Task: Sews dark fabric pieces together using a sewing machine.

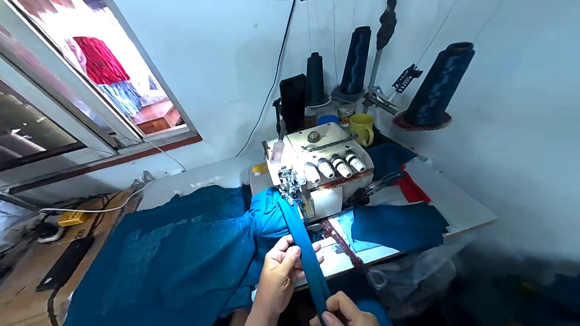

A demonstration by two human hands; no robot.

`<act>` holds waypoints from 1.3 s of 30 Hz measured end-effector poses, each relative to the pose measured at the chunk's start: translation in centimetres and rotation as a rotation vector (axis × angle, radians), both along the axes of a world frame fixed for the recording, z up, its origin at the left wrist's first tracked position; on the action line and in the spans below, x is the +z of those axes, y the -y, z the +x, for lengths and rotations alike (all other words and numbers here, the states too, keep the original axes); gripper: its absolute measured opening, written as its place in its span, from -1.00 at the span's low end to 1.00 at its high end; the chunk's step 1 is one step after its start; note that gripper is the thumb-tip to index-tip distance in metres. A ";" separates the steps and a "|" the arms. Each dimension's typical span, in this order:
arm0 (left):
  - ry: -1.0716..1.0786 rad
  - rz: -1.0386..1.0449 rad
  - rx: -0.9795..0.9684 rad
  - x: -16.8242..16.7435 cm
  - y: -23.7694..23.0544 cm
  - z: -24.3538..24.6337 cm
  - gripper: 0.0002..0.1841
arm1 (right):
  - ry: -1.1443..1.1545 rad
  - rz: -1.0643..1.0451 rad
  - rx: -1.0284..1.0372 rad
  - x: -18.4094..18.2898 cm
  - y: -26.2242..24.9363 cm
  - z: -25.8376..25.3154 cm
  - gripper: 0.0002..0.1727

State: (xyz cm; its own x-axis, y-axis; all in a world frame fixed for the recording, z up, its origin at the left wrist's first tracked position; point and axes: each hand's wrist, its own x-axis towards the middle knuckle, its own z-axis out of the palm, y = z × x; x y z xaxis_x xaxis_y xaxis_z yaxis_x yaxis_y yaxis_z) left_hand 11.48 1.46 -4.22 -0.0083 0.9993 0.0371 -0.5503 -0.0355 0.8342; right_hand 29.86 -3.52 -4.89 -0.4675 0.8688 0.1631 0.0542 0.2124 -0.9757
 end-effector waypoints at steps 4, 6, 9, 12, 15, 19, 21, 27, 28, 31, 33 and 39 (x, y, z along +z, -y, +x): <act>0.044 -0.031 0.043 -0.5 0.9 0.8 -0.83 | 0.019 -0.016 -0.060 -0.2 0.3 0.1 -0.87; 0.043 -0.047 0.118 -0.4 1.1 0.9 -0.87 | 0.007 -0.025 -0.090 -0.3 0.4 0.0 -0.91; 0.027 -0.031 0.165 -0.1 1.4 1.0 -0.87 | -0.012 -0.021 -0.121 -0.8 0.5 -0.2 -0.91; 0.019 -0.019 0.191 0.0 1.6 1.2 -0.85 | -0.015 -0.027 -0.150 -1.1 0.5 -0.4 -0.89; 0.021 -0.025 0.209 0.1 1.7 1.2 -0.86 | -0.021 -0.027 -0.184 -1.5 0.5 -0.6 -0.89; -0.052 0.049 0.083 -0.6 2.0 0.3 -0.74 | -0.079 -0.075 -0.173 -1.5 0.5 -0.6 -0.78; -0.097 0.123 -0.066 -1.6 2.1 -0.4 -0.54 | -0.127 -0.129 -0.131 -1.1 0.4 -0.6 -0.79; -0.462 0.294 0.047 -2.2 2.6 -0.9 -0.81 | -0.102 -0.028 -0.049 -1.8 -0.1 -0.4 -0.83; -0.698 0.392 0.140 -1.9 2.1 -1.6 -0.81 | -0.089 0.059 -0.024 -1.5 -0.4 -0.4 -0.82; -1.536 0.666 0.480 -1.0 0.2 -4.8 -0.72 | -0.115 0.313 0.091 2.0 -1.7 -0.5 -0.78; -1.929 0.779 0.506 -0.8 -0.5 -7.1 -0.75 | -0.202 0.434 0.169 4.6 -2.8 -1.1 -0.74; -2.259 0.739 0.202 0.4 2.2 -10.6 -0.72 | -0.298 0.527 0.256 6.6 -6.1 -6.8 -0.71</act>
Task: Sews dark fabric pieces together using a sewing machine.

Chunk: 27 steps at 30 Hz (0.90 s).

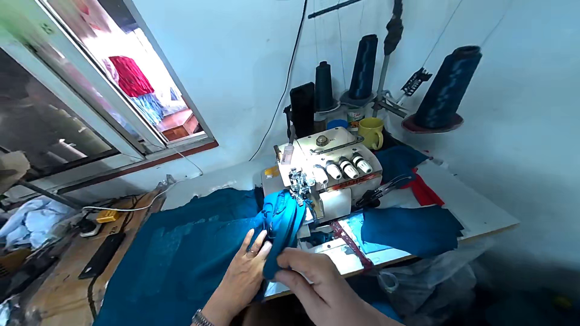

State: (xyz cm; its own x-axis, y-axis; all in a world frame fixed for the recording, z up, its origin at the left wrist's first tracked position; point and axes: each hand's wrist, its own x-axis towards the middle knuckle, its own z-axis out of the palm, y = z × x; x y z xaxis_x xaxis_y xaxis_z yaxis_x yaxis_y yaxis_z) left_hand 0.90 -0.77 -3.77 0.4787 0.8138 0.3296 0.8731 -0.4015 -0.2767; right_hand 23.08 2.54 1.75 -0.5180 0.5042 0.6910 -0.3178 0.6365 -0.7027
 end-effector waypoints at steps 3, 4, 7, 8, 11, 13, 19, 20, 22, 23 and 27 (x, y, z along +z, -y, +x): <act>-0.026 -0.120 0.123 0.7 1.0 -0.3 -0.74 | 0.130 -0.030 0.026 -0.8 -0.4 -2.0 -0.72; 0.002 -0.211 0.200 1.1 1.1 -0.1 -0.74 | 0.166 -0.032 0.038 -0.9 -0.3 -2.3 -0.72; 0.107 -0.237 0.237 2.1 1.4 0.8 -0.73 | 0.190 0.031 0.041 -0.3 0.7 -2.1 -0.76; 0.130 -0.098 0.142 1.8 1.4 0.9 -0.73 | 0.180 0.067 0.033 0.2 1.0 -1.6 -0.78; 0.145 0.042 -0.046 1.4 0.8 1.6 -0.71 | 0.119 0.106 -0.054 1.8 1.6 0.3 -0.76; 0.102 0.001 0.009 1.3 0.1 2.2 -0.68 | 0.079 0.072 -0.128 2.7 1.4 1.8 -0.72; -0.002 -0.044 0.004 0.9 0.1 1.6 -0.84 | -0.001 -0.094 -0.076 2.4 -0.8 2.8 -0.67; -0.015 -0.060 -0.030 1.3 0.6 1.7 -0.83 | 0.022 -0.125 -0.040 1.9 -1.3 2.1 -0.67; -0.030 -0.107 -0.111 2.9 1.6 2.1 -0.81 | 0.129 -0.165 0.008 0.4 -2.3 0.4 -0.67; -0.023 -0.130 -0.150 4.0 2.1 2.5 -0.78 | 0.207 -0.162 0.015 -0.4 -2.8 -0.4 -0.67; 0.148 -0.358 -0.261 9.1 3.9 2.8 -0.67 | 0.637 -0.074 0.036 -1.2 -4.0 -1.2 -0.68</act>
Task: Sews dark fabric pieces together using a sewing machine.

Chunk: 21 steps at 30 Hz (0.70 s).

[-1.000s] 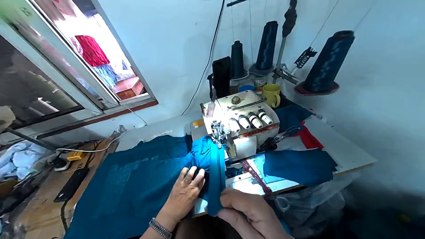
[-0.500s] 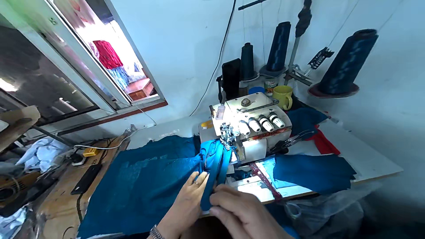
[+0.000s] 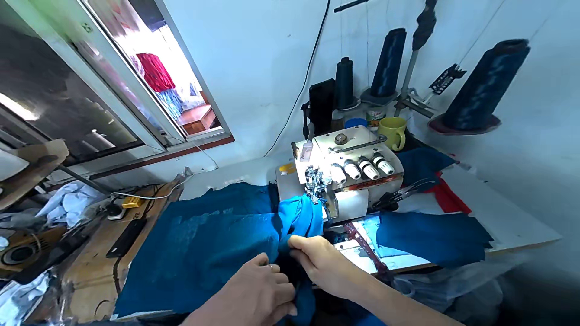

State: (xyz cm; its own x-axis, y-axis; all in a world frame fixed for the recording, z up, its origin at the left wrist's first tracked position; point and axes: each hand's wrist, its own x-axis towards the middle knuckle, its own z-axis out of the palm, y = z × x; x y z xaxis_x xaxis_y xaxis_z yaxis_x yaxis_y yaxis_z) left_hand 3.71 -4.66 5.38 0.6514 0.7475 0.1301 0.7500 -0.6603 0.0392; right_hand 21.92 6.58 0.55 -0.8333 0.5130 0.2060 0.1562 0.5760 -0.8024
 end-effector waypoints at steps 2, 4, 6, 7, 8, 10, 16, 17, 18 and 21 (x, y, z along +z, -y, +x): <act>0.028 -0.082 0.038 1.5 0.2 -1.0 -0.68 | 0.151 -0.008 0.054 1.1 -0.2 1.0 -0.67; 0.048 -0.057 0.092 1.6 -0.1 -1.8 -0.72 | 0.230 -0.016 0.072 2.2 -0.1 2.2 -0.65; 0.164 -0.089 0.086 1.7 -0.4 -1.4 -0.75 | 0.234 -0.004 0.093 3.3 0.7 3.1 -0.65; 0.249 -0.132 0.065 1.9 -0.4 -0.8 -0.75 | 0.196 0.001 0.121 3.8 1.4 3.5 -0.67; 0.323 -0.178 0.032 2.1 -0.4 -0.1 -0.75 | 0.134 0.002 0.160 4.1 2.2 3.8 -0.69; 0.409 -0.277 -0.048 2.5 -0.4 0.7 -0.74 | -0.020 -0.001 0.234 4.4 3.8 4.3 -0.75; 0.065 0.097 0.241 7.2 2.2 -2.1 -0.79 | -0.190 0.087 -0.226 1.5 1.4 4.3 -0.68; 0.012 0.156 0.338 8.2 2.5 -2.9 -0.69 | -0.044 0.024 -0.270 1.0 0.7 3.9 -0.65; -0.046 0.186 0.424 8.8 2.5 -3.3 -0.61 | 0.123 -0.063 -0.215 0.8 0.4 2.8 -0.63; 0.000 0.085 0.502 9.8 1.9 -0.9 -0.81 | 0.289 -0.097 -0.002 -0.9 1.3 -3.1 -0.52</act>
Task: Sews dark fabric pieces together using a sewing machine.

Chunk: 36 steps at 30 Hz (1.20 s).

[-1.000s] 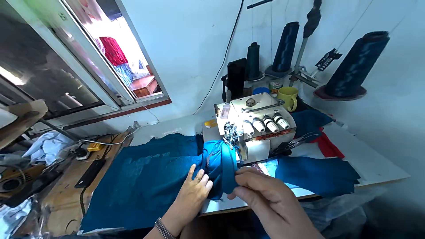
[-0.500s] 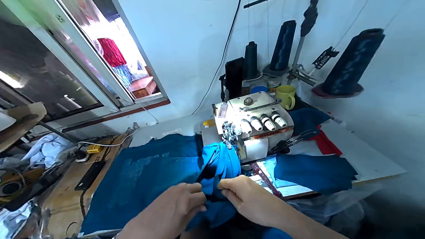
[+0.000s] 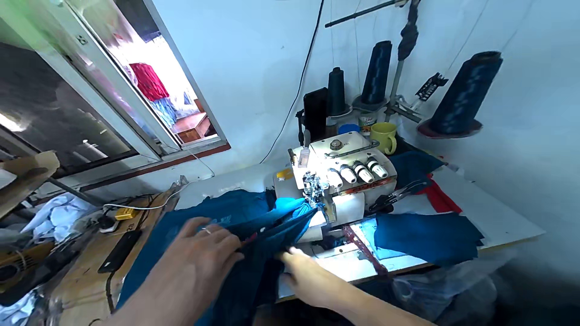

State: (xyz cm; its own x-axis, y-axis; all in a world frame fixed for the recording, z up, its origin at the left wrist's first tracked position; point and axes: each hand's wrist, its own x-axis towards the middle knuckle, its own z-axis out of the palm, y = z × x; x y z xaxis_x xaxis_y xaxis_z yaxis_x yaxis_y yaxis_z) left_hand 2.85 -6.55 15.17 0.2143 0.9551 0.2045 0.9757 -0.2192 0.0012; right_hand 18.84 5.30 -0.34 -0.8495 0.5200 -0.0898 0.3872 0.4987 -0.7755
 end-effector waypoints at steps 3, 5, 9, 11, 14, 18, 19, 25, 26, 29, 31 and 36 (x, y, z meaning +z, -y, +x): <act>0.146 0.025 -0.518 -2.0 -0.9 -1.6 -0.68 | -0.147 0.095 -0.036 -0.9 0.0 -3.9 -0.54; 0.192 0.044 -0.543 -3.4 -1.5 -2.6 -0.69 | -0.098 -0.018 -0.075 -1.3 -0.7 -4.3 -0.54; 0.235 0.141 -0.203 -7.8 -2.1 -6.6 -0.71 | -0.081 0.011 0.010 -3.6 -1.8 -2.3 -0.59; 0.379 0.108 -0.125 -9.5 -2.1 -7.8 -0.71 | -0.069 0.065 -0.098 -3.2 -1.8 -0.8 -0.66; 0.532 0.144 -0.122 -10.6 -2.0 -7.3 -0.69 | -0.597 0.412 -0.389 -3.3 -0.7 -0.3 -0.79; 0.555 0.194 -0.138 -9.8 -1.8 -5.6 -0.67 | -0.835 0.592 -0.406 -1.1 0.3 -2.2 -0.85; 0.544 0.204 -0.132 -9.6 -1.7 -5.3 -0.67 | -0.802 0.622 -0.403 -1.1 0.5 -2.7 -0.85; 0.335 0.219 -0.074 -10.0 -1.5 -4.1 -0.67 | -0.744 0.552 -0.320 0.2 2.8 -2.7 -0.84; 0.331 0.223 -0.089 -10.1 -1.5 -3.9 -0.70 | -0.743 0.592 -0.325 0.5 3.1 -2.3 -0.82; 0.376 0.233 -0.092 -9.5 -1.1 -2.9 -0.69 | -0.680 0.737 -0.493 0.2 1.9 -1.3 -0.80; 0.402 0.244 -0.072 -9.0 -0.9 -2.5 -0.64 | -0.629 0.790 -0.644 -1.5 -0.9 -0.3 -0.81; 0.417 0.214 -0.032 -8.9 -1.0 -2.3 -0.62 | -0.584 0.871 -0.736 -4.2 -5.7 1.5 -0.80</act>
